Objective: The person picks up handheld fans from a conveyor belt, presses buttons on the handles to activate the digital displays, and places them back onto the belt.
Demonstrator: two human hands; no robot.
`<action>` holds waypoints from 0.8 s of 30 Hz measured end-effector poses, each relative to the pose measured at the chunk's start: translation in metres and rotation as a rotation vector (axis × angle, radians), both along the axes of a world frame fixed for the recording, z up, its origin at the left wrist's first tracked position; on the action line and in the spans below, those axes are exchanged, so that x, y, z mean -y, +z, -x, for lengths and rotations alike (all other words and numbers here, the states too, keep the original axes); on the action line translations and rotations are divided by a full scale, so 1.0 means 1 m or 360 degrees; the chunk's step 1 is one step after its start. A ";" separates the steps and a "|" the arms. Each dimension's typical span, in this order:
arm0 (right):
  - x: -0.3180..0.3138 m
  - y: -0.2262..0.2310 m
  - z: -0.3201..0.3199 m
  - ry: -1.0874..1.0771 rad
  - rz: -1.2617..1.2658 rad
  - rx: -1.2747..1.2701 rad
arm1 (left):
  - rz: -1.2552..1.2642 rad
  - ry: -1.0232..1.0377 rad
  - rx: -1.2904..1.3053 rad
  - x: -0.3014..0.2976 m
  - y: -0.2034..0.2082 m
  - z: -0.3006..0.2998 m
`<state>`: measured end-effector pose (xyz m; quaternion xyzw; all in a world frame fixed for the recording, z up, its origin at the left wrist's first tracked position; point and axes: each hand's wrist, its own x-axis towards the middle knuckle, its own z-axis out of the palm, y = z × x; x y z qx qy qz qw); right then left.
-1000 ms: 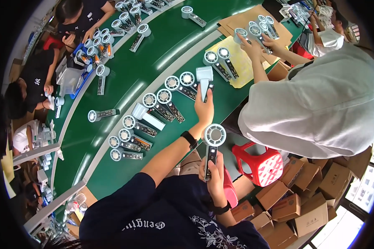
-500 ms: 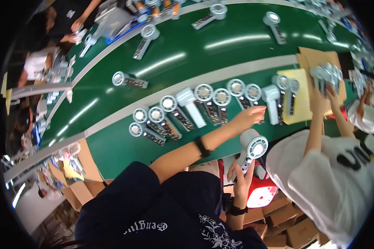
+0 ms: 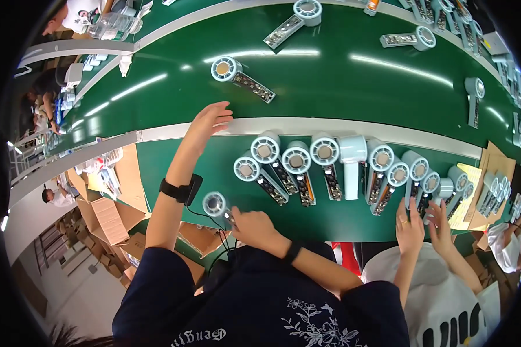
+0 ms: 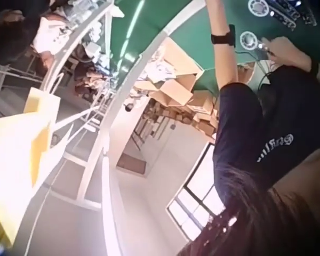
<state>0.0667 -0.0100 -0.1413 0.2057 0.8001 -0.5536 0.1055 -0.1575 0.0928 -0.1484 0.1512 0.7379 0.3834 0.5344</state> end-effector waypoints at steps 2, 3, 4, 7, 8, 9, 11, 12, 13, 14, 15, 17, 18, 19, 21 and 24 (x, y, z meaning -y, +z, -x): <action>0.014 -0.021 0.037 -0.0184 -0.0106 -0.0038 | -0.0075 -0.0092 -0.0096 -0.008 0.001 0.008; 0.018 -0.025 0.048 -0.0356 -0.0207 -0.0081 | -0.0145 -0.0173 -0.0196 -0.009 0.005 0.008; 0.019 -0.029 0.053 -0.0351 -0.0199 -0.0078 | -0.0216 -0.0258 -0.0295 -0.012 0.009 0.009; 0.015 -0.037 0.067 -0.0459 -0.0330 -0.0072 | -0.0403 -0.0067 -0.0409 -0.037 0.025 0.032; 0.013 -0.036 0.067 -0.0473 -0.0331 -0.0063 | -0.0476 -0.0026 -0.0536 -0.048 0.031 0.042; 0.011 -0.027 0.064 -0.0507 -0.0265 -0.0042 | -0.0546 0.0019 -0.0664 -0.057 0.039 0.051; -0.005 -0.008 0.050 -0.0577 -0.0137 0.0007 | -0.0564 -0.0071 -0.0788 -0.080 0.054 0.061; -0.022 0.001 0.046 -0.0610 -0.0150 0.0020 | -0.0600 -0.0169 -0.0915 -0.096 0.054 0.066; -0.042 0.013 0.036 -0.0514 0.0134 0.0021 | -0.0618 -0.0189 -0.0895 -0.110 0.049 0.066; -0.060 0.025 0.028 -0.0409 0.0431 0.0009 | -0.0623 -0.0368 -0.1016 -0.119 0.040 0.064; -0.084 0.038 0.018 -0.0409 0.0638 -0.0022 | -0.0637 -0.0547 -0.1121 -0.130 0.029 0.058; -0.142 0.071 0.002 -0.0528 0.1061 -0.0031 | -0.0680 -0.0746 -0.1224 -0.152 0.005 0.048; -0.168 0.088 -0.004 -0.0640 0.1275 -0.0002 | -0.0720 -0.0824 -0.1369 -0.158 -0.014 0.044; -0.185 0.095 -0.015 -0.0832 0.1218 -0.0111 | -0.0767 -0.0902 -0.1511 -0.164 -0.027 0.040; -0.222 0.099 -0.043 -0.1429 0.0924 -0.0364 | -0.0825 -0.1021 -0.1537 -0.186 -0.038 0.021; -0.285 0.088 -0.089 -0.2033 -0.0175 -0.0250 | -0.0804 -0.1237 -0.1690 -0.197 -0.042 0.019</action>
